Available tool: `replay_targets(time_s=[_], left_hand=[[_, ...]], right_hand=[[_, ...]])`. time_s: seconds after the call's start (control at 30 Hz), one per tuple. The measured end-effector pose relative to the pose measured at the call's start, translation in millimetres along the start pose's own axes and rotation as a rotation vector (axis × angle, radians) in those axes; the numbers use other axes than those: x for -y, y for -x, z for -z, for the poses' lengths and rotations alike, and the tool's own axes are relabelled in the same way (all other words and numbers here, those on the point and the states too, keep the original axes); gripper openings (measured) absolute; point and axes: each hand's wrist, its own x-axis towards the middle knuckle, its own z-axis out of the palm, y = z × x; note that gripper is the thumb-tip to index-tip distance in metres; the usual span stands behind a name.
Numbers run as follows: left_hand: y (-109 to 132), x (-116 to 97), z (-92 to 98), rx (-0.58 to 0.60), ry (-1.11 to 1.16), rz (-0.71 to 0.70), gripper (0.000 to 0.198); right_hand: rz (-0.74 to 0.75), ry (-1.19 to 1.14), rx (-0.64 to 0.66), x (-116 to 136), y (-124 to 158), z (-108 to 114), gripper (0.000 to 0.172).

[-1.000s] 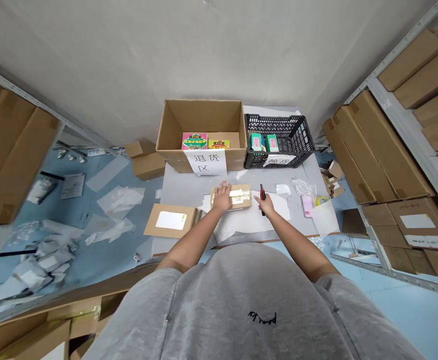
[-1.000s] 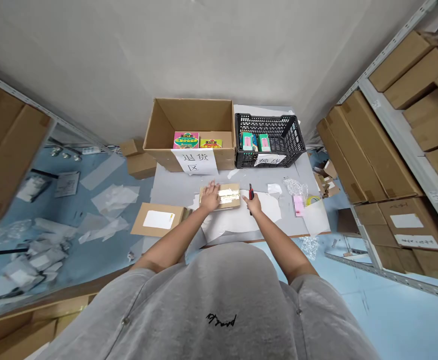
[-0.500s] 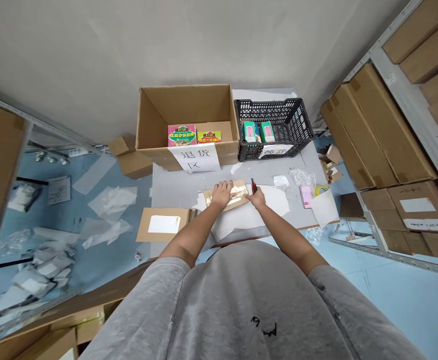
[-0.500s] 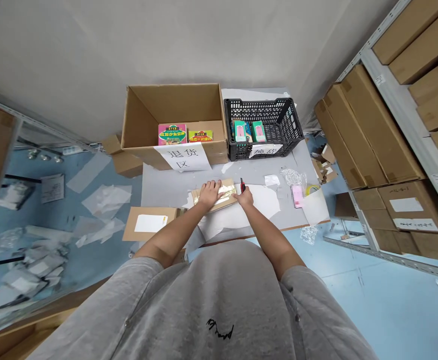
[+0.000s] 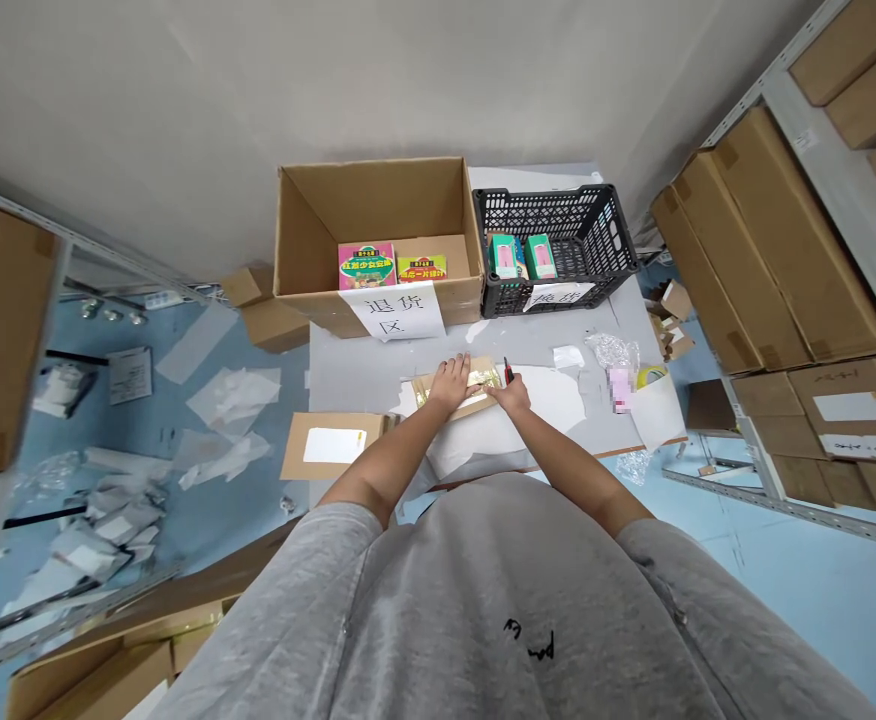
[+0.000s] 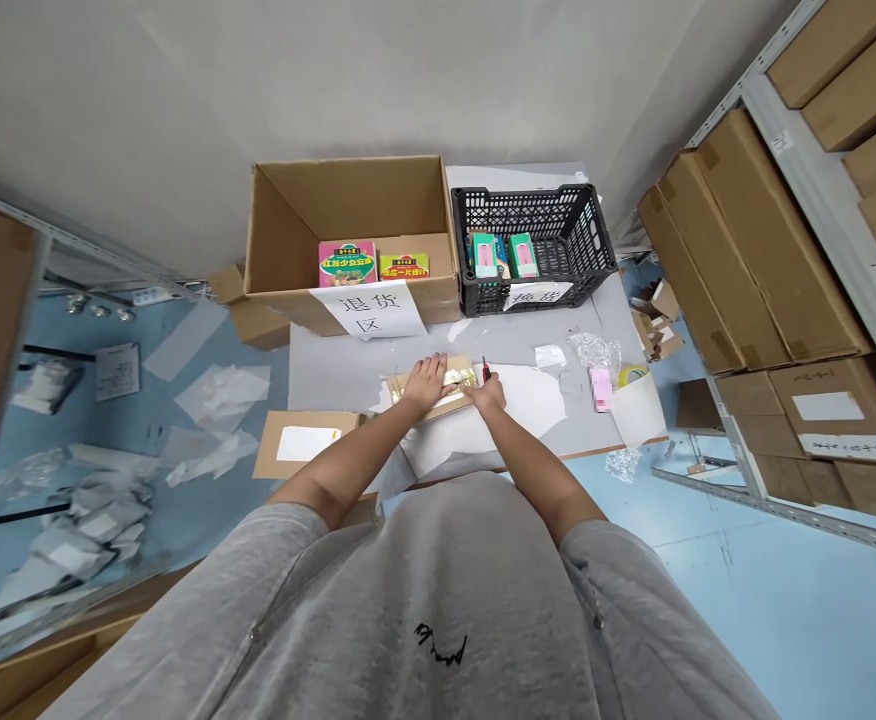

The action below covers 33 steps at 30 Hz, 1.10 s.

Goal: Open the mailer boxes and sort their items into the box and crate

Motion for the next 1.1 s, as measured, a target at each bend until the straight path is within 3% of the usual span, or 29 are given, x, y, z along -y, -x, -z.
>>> replay_targets(time_s=[0.17, 0.27, 0.37, 0.53, 0.77, 1.1], left_hand=[[-3, -5, 1.6, 0.037, 0.057, -0.022, 0.081], [-6, -3, 2.6, 0.041, 0.081, -0.018, 0.077], [-11, 0, 4.0, 0.047, 0.094, -0.018, 0.075], [-22, -6, 6.4, 0.068, 0.092, -0.020, 0.078], [-19, -34, 3.6, 0.008, 0.104, -0.153, 0.078], [-20, -24, -1.6, 0.022, 0.194, -0.105, 0.080]], right_hand=[[0.058, 0.030, -0.052, 1, 11, 2, 0.070], [0.131, -0.023, -0.093, -9, 22, 5, 0.043], [0.182, -0.187, -0.028, -18, 35, 10, 0.019], [0.119, -0.346, 0.098, -18, 49, 10, 0.016], [0.010, -0.426, 0.084, -8, 55, -5, 0.014], [0.028, -0.374, 0.087, 1, 53, -3, 0.022]])
